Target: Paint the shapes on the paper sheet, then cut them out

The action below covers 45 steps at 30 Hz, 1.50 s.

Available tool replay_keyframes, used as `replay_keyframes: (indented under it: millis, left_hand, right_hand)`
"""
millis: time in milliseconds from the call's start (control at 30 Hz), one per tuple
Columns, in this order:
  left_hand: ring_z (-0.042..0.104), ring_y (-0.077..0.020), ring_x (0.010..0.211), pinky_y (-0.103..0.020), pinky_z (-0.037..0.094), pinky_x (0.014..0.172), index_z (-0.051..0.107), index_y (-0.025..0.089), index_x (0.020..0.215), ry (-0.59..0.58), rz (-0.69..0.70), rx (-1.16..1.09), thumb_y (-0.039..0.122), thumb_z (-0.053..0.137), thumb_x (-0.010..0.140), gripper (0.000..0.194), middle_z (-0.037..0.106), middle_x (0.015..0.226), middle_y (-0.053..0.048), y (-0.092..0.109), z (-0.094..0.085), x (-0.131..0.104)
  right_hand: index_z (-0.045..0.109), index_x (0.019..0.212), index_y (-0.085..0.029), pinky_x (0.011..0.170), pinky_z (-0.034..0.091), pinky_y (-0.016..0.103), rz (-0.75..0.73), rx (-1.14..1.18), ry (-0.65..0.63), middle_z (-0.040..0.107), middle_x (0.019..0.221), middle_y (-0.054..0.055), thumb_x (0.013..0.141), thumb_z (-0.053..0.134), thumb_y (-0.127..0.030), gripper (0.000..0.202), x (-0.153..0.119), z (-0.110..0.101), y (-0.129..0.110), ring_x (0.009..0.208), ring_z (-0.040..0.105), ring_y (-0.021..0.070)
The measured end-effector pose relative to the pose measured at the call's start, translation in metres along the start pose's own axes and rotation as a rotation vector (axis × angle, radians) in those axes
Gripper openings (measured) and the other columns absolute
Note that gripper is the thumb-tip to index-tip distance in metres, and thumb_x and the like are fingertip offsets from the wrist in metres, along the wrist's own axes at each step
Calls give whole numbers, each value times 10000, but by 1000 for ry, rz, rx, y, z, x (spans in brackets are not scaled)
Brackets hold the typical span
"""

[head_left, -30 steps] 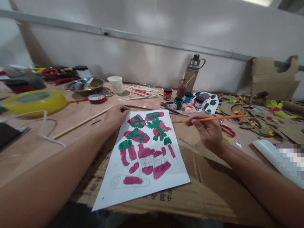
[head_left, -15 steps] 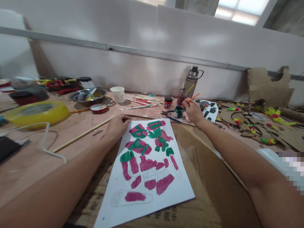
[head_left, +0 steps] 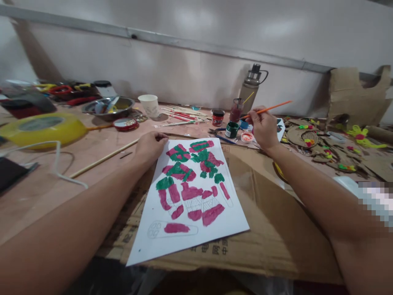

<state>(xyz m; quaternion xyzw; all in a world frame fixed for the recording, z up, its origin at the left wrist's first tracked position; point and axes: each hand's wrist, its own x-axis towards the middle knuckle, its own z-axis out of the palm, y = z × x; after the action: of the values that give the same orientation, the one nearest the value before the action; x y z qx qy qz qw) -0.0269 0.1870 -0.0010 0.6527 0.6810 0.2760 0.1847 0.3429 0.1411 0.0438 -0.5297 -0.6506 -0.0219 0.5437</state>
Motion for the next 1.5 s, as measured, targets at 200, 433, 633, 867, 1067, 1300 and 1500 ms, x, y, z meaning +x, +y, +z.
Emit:
replay_keyframes:
  millis: [200, 433, 633, 867, 1067, 1300, 1500]
  left_hand:
    - [742, -310, 1185, -383, 538, 1036, 806, 108, 1198, 10, 7, 50, 210, 624, 980, 301, 818, 1291, -155, 4, -2, -1]
    - [746, -295, 1158, -378, 546, 1012, 808, 113, 1203, 35, 16, 18, 205, 623, 979, 305, 821, 1288, -148, 1, 1, 0]
    - [745, -273, 1153, -341, 538, 1014, 802, 129, 1162, 23, 20, 19, 215, 629, 981, 264, 824, 1274, -132, 3, 0, -1]
    - [727, -255, 1120, -327, 524, 1013, 793, 118, 1181, 9, 12, 12, 188, 636, 972, 270, 817, 1292, -122, 7, -3, -5]
    - [715, -251, 1119, -309, 515, 979, 792, 102, 1219, 13, 7, 31, 208, 637, 1004, 286, 815, 1287, -131, 10, -4, -8]
    - [708, -254, 1151, -320, 506, 1013, 785, 78, 1282, -4, 2, 40, 207, 624, 1026, 329, 802, 1320, -151, 13, -5, -10]
    - [715, -256, 1127, -336, 528, 1020, 792, 107, 1254, 5, 8, 33, 216, 629, 1006, 316, 814, 1300, -125, 12, -5, -9]
  right_hand:
    - [719, 943, -250, 714, 613, 319, -32, 293, -185, 768, 808, 13, 1062, 645, -706, 477, -71, -38, -77, 719, 753, 179]
    - [763, 981, -240, 747, 612, 314, 0, 290, -473, 814, 902, 37, 1137, 601, -538, 373, -124, -41, -98, 819, 783, 200]
    - [775, 1004, -243, 777, 610, 324, 27, 288, -538, 817, 956, 41, 1128, 608, -409, 266, -125, -42, -87, 842, 765, 205]
    - [775, 989, -252, 819, 618, 355, 29, 311, -554, 830, 963, 51, 1105, 615, -401, 248, -126, -40, -87, 847, 764, 220]
    - [764, 995, -255, 779, 608, 324, 9, 338, -563, 827, 934, 36, 1105, 616, -346, 205, -127, -37, -84, 824, 767, 209]
    - [779, 983, -253, 802, 597, 338, 13, 312, -606, 817, 953, 41, 1112, 604, -382, 253, -127, -37, -81, 838, 745, 211]
    - [776, 1010, -257, 816, 626, 366, 32, 340, -597, 821, 941, 51, 1107, 609, -414, 249, -126, -37, -81, 846, 754, 227]
